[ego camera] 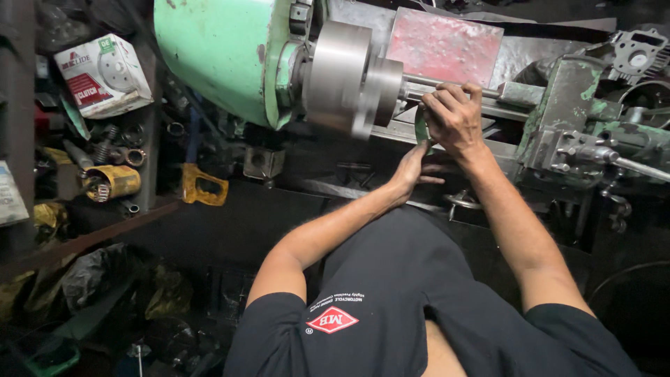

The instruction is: The person operates a metal lathe, tightening the chuck with a chuck key, then uses a green abrasive strip to smooth the rotating metal workpiece. The person repeatedly applies the strip to the spinning part and briefly pauses to adjust the tool.

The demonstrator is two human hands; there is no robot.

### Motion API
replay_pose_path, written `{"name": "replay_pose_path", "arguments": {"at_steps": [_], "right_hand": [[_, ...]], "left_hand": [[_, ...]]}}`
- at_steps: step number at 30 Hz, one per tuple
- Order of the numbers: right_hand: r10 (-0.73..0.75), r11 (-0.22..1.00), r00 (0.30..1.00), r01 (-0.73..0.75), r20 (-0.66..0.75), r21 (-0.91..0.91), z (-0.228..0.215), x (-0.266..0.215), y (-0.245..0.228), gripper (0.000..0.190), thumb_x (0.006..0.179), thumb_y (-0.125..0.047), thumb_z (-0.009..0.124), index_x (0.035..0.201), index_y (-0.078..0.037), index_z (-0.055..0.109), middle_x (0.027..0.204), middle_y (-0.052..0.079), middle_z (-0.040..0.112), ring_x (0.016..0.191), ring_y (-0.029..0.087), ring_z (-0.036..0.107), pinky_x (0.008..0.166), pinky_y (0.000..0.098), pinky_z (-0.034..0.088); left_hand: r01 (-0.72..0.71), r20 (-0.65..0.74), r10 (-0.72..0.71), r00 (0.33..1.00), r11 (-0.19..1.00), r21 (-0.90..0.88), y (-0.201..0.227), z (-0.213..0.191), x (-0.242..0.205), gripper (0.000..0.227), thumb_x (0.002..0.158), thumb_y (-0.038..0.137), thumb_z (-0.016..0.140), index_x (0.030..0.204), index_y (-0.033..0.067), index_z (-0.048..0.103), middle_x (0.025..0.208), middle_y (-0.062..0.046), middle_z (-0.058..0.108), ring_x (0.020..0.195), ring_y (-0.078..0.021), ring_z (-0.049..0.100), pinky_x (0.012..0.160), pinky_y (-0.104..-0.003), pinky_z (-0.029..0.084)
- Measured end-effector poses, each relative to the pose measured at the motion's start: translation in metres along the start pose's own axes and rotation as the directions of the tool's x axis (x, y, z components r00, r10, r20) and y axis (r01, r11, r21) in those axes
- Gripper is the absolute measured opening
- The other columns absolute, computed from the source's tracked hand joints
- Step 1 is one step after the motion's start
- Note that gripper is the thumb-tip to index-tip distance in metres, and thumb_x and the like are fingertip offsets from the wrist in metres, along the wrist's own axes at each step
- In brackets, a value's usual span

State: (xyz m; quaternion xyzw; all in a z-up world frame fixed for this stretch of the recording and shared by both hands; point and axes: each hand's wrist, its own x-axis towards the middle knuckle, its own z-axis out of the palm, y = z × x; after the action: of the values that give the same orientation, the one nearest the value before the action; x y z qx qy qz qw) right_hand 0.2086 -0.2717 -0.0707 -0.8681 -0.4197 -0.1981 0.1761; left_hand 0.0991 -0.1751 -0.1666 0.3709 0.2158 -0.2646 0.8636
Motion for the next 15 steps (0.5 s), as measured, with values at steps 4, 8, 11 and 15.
{"name": "replay_pose_path", "arguments": {"at_steps": [4,8,11,15], "right_hand": [[-0.004,1.0,1.0,0.003,-0.011,-0.014,-0.002,-0.005,0.007,0.025,0.09,-0.011,0.08,0.113,-0.012,0.07,0.105,0.003,0.067,0.112,0.022,0.065,0.102,0.0429,0.038],[0.01,1.0,1.0,-0.01,-0.001,-0.015,-0.005,-0.014,0.012,0.029,0.087,-0.01,0.08,0.114,-0.011,0.071,0.104,0.003,0.067,0.113,0.022,0.064,0.103,0.0432,0.038],[0.021,1.0,1.0,-0.021,-0.009,0.01,-0.007,-0.018,0.015,0.03,0.085,-0.01,0.08,0.114,-0.011,0.071,0.104,0.003,0.066,0.113,0.023,0.062,0.103,0.0429,0.039],[0.025,0.998,1.0,-0.025,-0.014,0.062,-0.006,-0.017,0.015,0.029,0.087,-0.011,0.082,0.114,-0.01,0.071,0.105,0.002,0.066,0.109,0.024,0.059,0.102,0.0422,0.039]], "left_hand": [[-0.008,0.042,0.008,0.999,1.0,0.012,0.004,0.005,-0.004,0.062,0.108,0.049,0.034,0.153,0.0086,0.041,0.133,-0.017,0.062,0.104,-0.0329,0.072,0.082,-0.045,0.062],[0.031,0.061,-0.032,0.998,0.999,0.011,0.003,0.014,-0.008,0.064,0.108,0.053,0.031,0.153,0.0087,0.041,0.126,-0.016,0.065,0.102,-0.0311,0.074,0.082,-0.043,0.062],[0.038,0.084,-0.039,0.996,0.999,0.008,0.003,0.017,-0.011,0.067,0.107,0.057,0.029,0.154,0.0103,0.04,0.12,-0.017,0.069,0.101,-0.0296,0.074,0.082,-0.041,0.062],[0.015,0.082,-0.015,0.997,1.0,0.003,0.003,0.014,-0.011,0.065,0.105,0.058,0.029,0.151,0.0143,0.042,0.116,-0.016,0.071,0.1,-0.0281,0.073,0.082,-0.04,0.061]]}}
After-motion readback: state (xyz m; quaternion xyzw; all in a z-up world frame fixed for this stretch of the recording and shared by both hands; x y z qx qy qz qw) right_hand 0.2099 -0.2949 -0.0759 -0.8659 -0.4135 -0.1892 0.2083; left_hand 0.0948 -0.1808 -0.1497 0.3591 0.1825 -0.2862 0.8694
